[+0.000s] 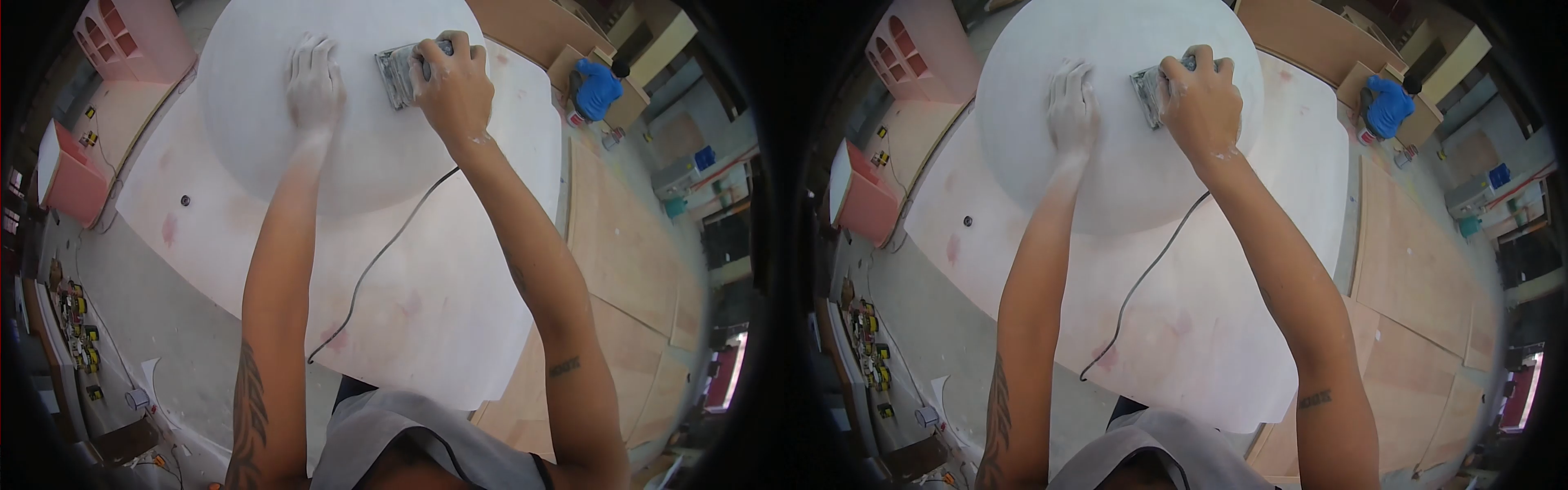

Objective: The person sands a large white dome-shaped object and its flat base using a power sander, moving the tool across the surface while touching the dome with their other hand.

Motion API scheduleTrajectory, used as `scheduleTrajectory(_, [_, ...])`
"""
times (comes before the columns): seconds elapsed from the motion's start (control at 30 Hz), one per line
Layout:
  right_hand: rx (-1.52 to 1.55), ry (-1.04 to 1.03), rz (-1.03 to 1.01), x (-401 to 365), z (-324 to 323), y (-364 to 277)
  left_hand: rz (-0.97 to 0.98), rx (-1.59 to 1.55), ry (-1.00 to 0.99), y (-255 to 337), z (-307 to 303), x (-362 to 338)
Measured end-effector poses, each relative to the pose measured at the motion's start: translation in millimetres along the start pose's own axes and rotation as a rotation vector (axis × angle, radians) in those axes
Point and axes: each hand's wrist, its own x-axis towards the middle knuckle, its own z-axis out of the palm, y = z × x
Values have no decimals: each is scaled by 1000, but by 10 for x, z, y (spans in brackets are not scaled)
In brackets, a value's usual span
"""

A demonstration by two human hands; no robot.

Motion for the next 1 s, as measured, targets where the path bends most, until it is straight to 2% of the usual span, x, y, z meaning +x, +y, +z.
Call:
scheduleTrajectory(0.17, [25,42,-59,-59,13,23,-14,3,8,25,13,-35])
scheduleTrajectory(0.3, [23,51,-71,231,58,-30,-31,-24,-15,31,-27,-37])
scheduleTrajectory(0.4, [-1,29,-104,189,34,-68,17,32,2,11,-16,0])
scheduleTrajectory(0.6, [27,15,-139,-182,-39,-20,-62,-98,17,-14,14,5])
scheduleTrajectory(0.83, [10,85,-92,407,133,1,-21,-41,-2,42,-20,-35])
scheduleTrajectory(1.0, [9,56,-116,219,59,-135,18,13,9,-39,-40,13])
